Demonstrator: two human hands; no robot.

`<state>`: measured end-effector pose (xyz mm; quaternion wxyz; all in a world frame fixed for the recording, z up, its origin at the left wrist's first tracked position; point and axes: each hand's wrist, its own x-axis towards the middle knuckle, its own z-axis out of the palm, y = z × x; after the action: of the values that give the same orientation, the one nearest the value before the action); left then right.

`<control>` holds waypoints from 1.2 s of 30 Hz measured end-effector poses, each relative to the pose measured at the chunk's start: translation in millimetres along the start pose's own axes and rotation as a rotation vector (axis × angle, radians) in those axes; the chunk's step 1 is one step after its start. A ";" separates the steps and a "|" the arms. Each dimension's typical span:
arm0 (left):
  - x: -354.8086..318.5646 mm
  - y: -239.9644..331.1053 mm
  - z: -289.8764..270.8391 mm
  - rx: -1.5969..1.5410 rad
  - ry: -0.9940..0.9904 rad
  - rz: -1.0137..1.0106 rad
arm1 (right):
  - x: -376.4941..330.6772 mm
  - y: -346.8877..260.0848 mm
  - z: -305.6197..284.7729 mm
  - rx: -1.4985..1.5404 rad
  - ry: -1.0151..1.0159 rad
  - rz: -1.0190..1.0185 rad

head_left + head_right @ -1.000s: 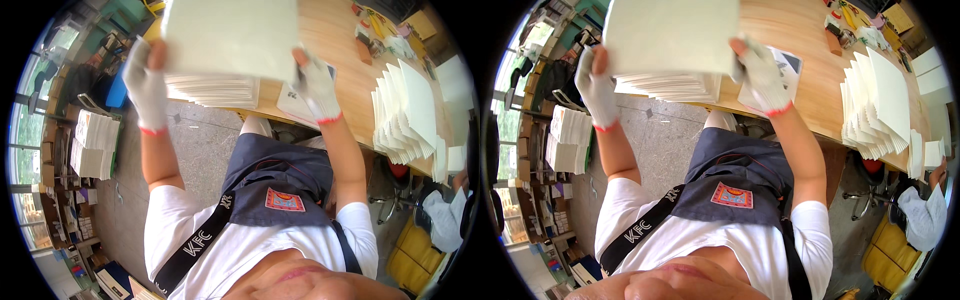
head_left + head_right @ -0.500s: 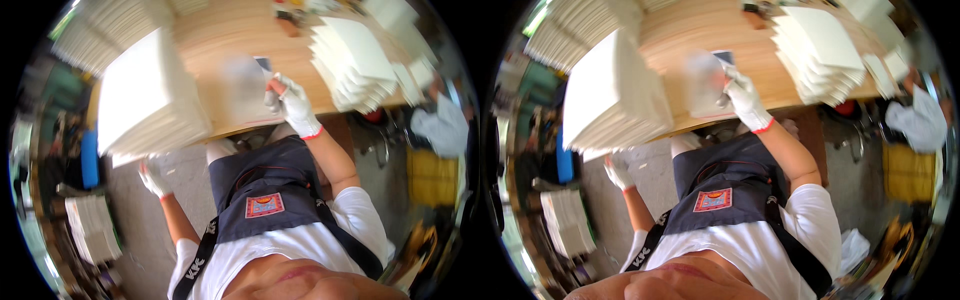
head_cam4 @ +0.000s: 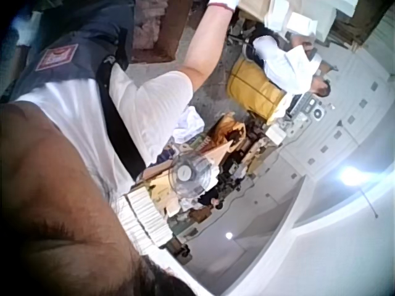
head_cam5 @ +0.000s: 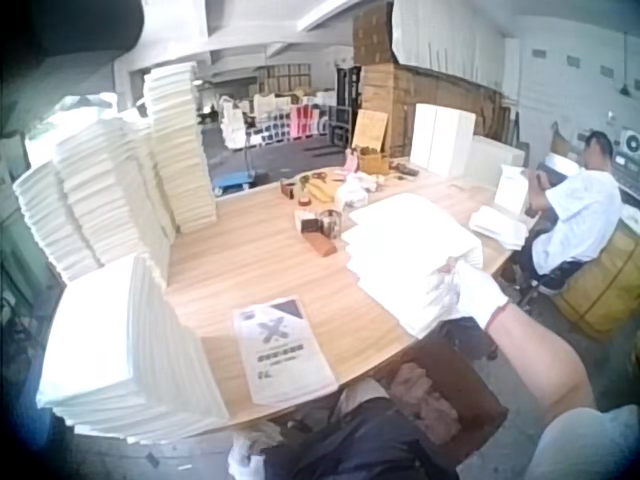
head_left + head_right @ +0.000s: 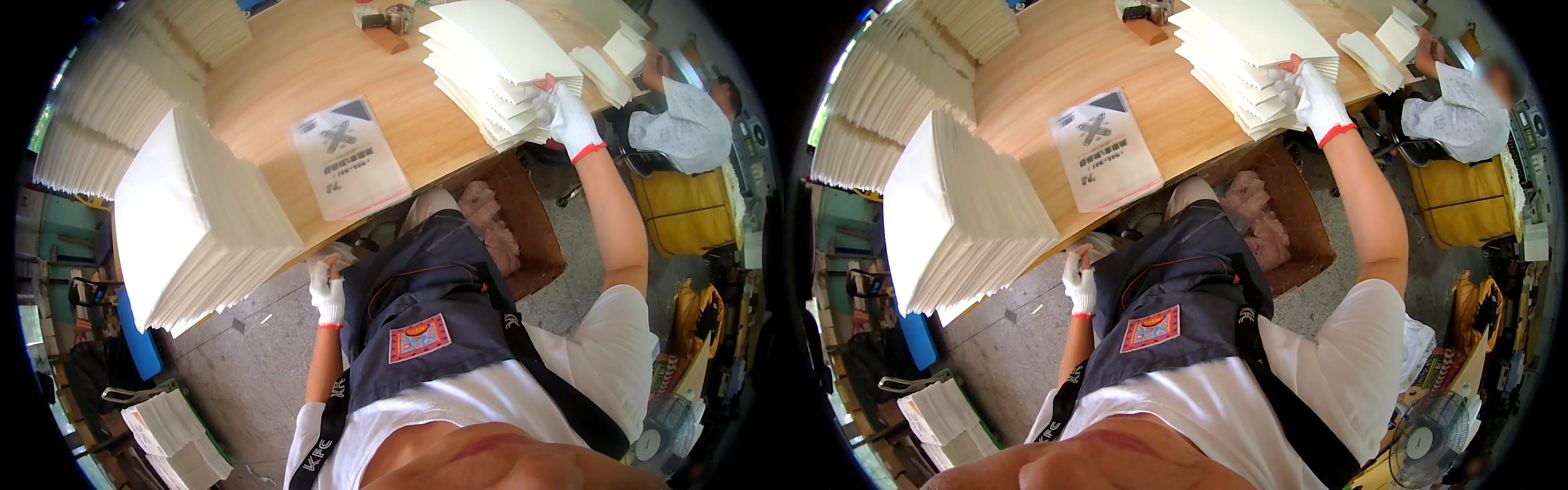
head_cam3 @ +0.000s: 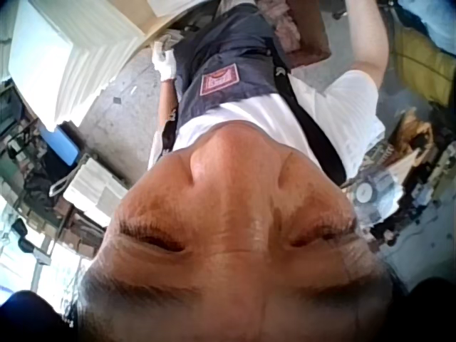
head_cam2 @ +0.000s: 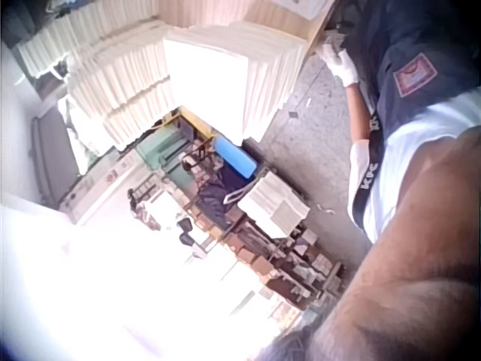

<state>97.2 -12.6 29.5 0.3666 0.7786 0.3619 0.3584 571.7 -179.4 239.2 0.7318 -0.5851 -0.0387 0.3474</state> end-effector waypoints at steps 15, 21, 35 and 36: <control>166.2 47.1 57.5 0.903 -0.641 0.223 | 31.2 -58.6 -1.7 0.013 0.018 -0.295; 154.5 48.8 48.6 0.815 -0.633 0.123 | -49.6 32.4 -0.1 -0.061 -0.196 -0.120; 146.3 22.9 50.6 0.631 -0.241 0.247 | -110.5 220.0 -7.5 0.349 -0.110 0.392; 147.4 28.6 48.2 0.679 -0.233 0.218 | -110.6 222.9 -1.3 0.392 -0.050 0.412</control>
<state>216.4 80.8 73.6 0.0859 0.9253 0.3308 0.1642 385.5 -225.3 80.7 0.7436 -0.4193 0.1309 0.5041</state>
